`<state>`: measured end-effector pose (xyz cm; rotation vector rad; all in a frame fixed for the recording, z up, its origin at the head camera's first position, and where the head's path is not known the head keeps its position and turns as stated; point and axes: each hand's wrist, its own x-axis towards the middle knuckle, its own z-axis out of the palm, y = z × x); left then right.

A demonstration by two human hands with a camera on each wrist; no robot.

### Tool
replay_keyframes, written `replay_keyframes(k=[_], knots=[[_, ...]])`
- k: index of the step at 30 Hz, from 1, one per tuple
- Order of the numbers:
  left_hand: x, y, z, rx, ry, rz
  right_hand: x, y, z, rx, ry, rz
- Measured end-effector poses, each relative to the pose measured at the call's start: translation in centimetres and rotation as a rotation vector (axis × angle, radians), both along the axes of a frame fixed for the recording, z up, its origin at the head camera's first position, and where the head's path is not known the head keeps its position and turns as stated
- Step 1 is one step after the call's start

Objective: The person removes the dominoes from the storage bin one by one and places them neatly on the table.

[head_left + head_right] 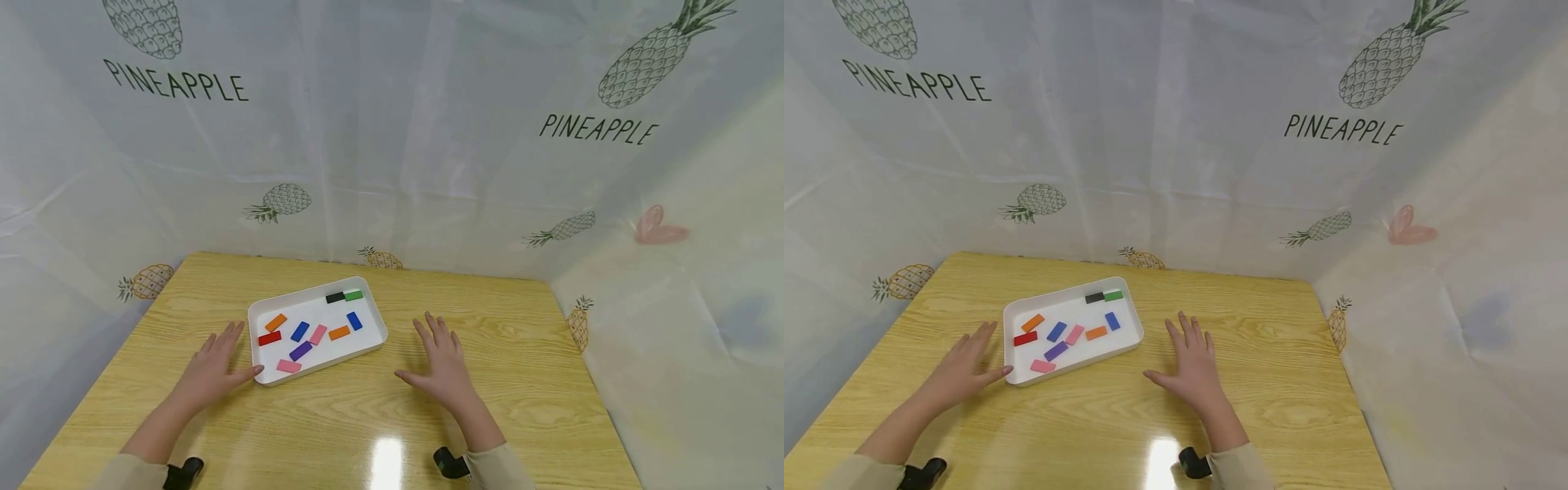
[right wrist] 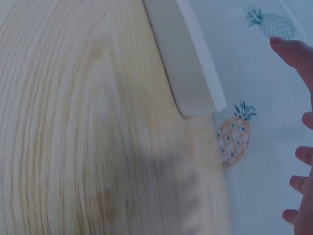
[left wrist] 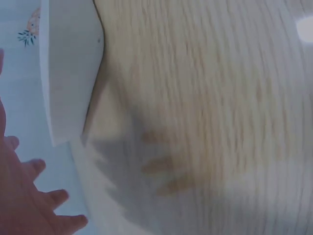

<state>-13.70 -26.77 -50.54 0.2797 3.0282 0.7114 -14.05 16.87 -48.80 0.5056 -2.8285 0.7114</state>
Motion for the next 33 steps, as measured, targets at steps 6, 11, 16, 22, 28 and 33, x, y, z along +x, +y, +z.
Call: replay_keyframes(k=[6,11,16,22,28,33], knots=[[0.1,1.3,-1.8,0.181,-0.077,0.01,-0.1,-2.1,0.0,-0.187,-0.072,0.019],[0.5,2.2,-2.9,0.352,-0.127,0.081,0.0,-3.4,-0.1,-0.294,-0.131,0.024],[0.5,3.1,-3.2,0.545,-0.19,0.172,-0.1,-4.2,-0.3,-0.394,-0.2,0.016],[0.6,4.5,-2.7,0.569,-0.27,0.243,0.1,-5.2,-0.6,-0.574,-0.265,0.025],[0.6,6.0,-2.7,0.549,-0.284,0.257,0.5,-5.9,-1.1,-0.704,-0.313,0.056],[0.5,7.2,-2.8,0.546,-0.273,0.251,0.7,-6.2,-1.4,-0.757,-0.329,0.044]])
